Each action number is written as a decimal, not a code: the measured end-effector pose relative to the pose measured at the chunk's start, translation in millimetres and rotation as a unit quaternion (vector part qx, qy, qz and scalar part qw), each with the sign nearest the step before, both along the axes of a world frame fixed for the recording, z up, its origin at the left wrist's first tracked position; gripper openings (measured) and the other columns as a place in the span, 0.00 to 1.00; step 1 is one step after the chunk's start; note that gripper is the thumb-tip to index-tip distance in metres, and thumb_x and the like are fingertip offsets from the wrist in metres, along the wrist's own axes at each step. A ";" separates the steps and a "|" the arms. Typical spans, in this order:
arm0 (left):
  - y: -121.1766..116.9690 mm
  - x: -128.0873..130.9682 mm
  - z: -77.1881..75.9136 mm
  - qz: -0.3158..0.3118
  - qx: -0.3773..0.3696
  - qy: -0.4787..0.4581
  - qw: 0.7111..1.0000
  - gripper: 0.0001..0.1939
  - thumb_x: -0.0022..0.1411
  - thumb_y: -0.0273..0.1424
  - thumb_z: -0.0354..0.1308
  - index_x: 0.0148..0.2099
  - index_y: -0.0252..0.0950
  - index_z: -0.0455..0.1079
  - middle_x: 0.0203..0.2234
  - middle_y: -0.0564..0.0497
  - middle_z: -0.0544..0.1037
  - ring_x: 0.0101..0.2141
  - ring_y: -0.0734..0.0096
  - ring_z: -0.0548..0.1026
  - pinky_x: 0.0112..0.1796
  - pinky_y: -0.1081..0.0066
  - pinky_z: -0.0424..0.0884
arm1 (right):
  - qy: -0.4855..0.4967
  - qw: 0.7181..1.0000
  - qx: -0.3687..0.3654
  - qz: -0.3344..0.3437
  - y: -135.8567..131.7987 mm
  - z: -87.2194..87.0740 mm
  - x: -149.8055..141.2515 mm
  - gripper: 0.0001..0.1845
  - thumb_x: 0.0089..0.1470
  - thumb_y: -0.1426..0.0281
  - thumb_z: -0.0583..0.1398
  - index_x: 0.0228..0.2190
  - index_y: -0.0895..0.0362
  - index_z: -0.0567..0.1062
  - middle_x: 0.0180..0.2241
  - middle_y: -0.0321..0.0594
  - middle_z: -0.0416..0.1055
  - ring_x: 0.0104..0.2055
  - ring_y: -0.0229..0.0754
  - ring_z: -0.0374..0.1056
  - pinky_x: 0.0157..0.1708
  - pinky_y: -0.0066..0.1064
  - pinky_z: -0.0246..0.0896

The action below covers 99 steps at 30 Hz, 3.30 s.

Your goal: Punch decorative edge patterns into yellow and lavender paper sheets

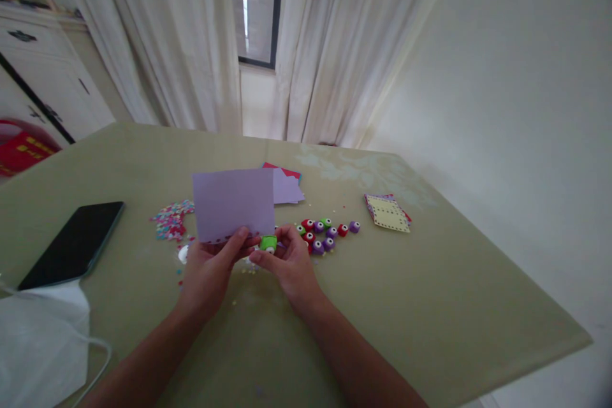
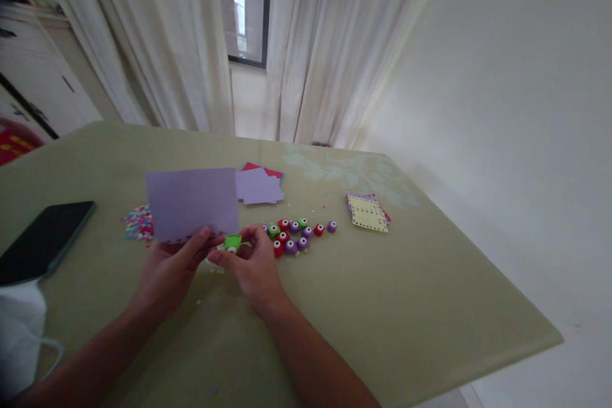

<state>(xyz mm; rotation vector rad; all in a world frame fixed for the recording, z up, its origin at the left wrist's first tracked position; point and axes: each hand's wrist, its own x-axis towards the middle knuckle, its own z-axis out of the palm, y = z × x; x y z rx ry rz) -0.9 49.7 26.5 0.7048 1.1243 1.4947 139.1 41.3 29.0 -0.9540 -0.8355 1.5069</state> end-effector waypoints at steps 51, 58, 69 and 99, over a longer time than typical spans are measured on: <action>-2.3 -12.3 4.8 -0.088 0.125 0.238 0.959 0.16 0.44 0.39 0.76 0.37 0.43 0.84 0.31 0.47 0.86 0.31 0.55 0.81 0.32 0.68 0.75 | -0.037 0.999 0.028 -0.011 3.2 7.4 6.5 0.19 0.41 0.56 0.77 0.31 0.53 0.81 0.28 0.33 0.74 0.30 0.41 0.68 0.33 0.31 0.63; 0.4 -11.6 6.2 -0.079 -0.021 0.272 0.959 0.20 0.47 0.50 0.73 0.33 0.39 0.83 0.26 0.44 0.86 0.28 0.51 0.83 0.30 0.63 0.76 | 0.007 0.998 -0.028 0.055 5.6 13.8 18.5 0.22 0.39 0.54 0.79 0.29 0.54 0.81 0.25 0.30 0.72 0.26 0.35 0.62 0.28 0.28 0.56; -1.5 -9.0 2.3 -0.104 -0.006 0.259 0.960 0.17 0.51 0.47 0.72 0.32 0.38 0.81 0.24 0.48 0.85 0.27 0.56 0.83 0.30 0.66 0.78 | -0.025 0.997 -0.053 0.052 10.3 6.0 23.2 0.31 0.38 0.45 0.77 0.26 0.58 0.77 0.24 0.32 0.69 0.23 0.31 0.55 0.25 0.28 0.46; 2.6 -11.4 8.1 0.019 0.003 0.223 0.975 0.15 0.51 0.45 0.71 0.27 0.38 0.79 0.22 0.50 0.83 0.27 0.60 0.81 0.32 0.67 0.77 | -0.486 0.846 0.216 0.032 -2.5 7.3 24.5 0.13 0.59 0.61 0.70 0.38 0.56 0.77 0.33 0.37 0.73 0.35 0.42 0.68 0.37 0.33 0.62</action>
